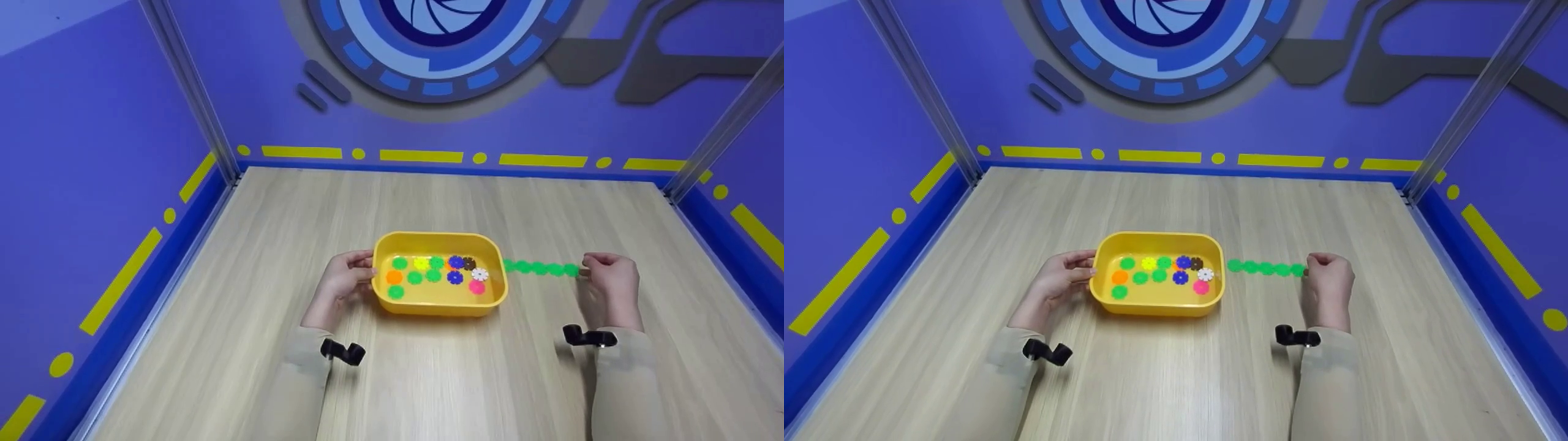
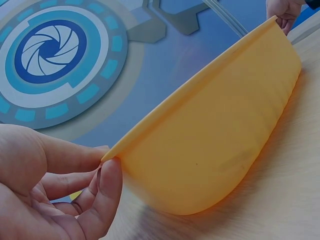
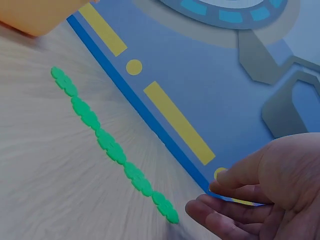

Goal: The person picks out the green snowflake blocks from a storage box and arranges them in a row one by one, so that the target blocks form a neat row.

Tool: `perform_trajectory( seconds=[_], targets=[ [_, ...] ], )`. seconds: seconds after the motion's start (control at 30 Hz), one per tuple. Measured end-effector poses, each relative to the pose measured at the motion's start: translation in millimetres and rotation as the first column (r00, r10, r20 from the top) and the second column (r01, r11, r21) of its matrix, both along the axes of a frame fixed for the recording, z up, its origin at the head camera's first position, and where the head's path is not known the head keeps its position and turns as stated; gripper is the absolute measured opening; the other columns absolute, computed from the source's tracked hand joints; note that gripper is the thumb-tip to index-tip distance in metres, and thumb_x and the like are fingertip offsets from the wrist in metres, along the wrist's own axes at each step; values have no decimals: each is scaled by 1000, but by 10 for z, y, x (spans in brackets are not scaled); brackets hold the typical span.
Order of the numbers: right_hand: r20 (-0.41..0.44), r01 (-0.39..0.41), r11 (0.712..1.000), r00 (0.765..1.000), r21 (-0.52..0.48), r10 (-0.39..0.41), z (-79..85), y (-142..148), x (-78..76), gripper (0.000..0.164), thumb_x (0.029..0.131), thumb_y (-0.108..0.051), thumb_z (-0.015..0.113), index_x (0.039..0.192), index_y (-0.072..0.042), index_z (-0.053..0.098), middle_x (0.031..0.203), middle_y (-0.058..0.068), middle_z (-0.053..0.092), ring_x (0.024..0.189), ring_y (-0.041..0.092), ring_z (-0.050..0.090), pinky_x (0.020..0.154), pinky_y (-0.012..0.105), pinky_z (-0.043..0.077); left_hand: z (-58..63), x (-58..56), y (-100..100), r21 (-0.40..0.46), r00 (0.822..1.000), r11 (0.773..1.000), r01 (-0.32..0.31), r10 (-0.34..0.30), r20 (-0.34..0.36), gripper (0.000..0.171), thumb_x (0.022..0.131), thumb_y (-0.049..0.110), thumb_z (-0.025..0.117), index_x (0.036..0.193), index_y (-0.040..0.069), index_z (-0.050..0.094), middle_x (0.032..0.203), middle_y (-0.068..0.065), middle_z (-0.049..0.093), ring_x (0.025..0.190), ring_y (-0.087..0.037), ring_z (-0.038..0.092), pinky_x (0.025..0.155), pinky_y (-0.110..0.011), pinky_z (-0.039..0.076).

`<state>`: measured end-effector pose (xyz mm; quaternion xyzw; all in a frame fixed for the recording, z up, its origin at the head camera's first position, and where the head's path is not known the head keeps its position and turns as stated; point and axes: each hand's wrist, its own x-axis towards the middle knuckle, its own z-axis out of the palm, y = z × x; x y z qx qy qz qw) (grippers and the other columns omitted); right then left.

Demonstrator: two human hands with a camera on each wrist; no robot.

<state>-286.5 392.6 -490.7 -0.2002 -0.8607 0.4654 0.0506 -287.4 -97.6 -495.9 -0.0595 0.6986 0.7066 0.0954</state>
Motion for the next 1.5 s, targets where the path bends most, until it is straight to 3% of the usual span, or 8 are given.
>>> perform_trajectory(
  seconds=[0.13,0.6,0.8,1.13,1.5],
  targets=[
    [1,-20,1000,1000,2,20,29,-16,1,44,105,-21,53,137,7,60,124,17,71,70,-12,64,68,8,53,5,0,2,9,1000,1000,0,0,-3,48,88,-11,69,135,-6,62,104,-13,65,69,-12,60,62,-25,56],
    [-25,-51,998,998,-27,50,98,-49,10,46,104,-24,56,138,6,59,96,-12,71,69,-13,64,68,10,53,-1,-7,-3,19,1000,1000,-5,5,12,49,87,-11,68,136,-5,62,104,-13,67,69,-12,61,62,-26,57],
    [-25,-63,998,998,-17,63,186,-103,39,47,105,-29,53,139,3,59,91,-18,67,73,-12,64,69,9,52,-4,-10,-2,19,1000,1000,-3,3,7,49,88,-11,68,136,-6,61,107,-14,67,70,-12,61,63,-27,58],
    [-80,-83,996,993,-11,82,283,-213,62,45,104,-28,57,137,2,61,91,-19,64,74,-10,66,70,9,53,0,-5,-8,20,1000,1000,5,-6,26,48,90,-8,68,137,-3,62,108,-13,65,70,-12,62,66,-27,59],
    [-95,-171,985,981,-7,170,405,-389,76,48,103,-33,60,136,1,61,99,-13,68,78,-10,66,73,12,56,3,5,-11,17,1000,1000,5,-6,17,46,90,-9,68,135,-4,63,103,-10,66,71,-12,62,66,-28,59]
  ],
)
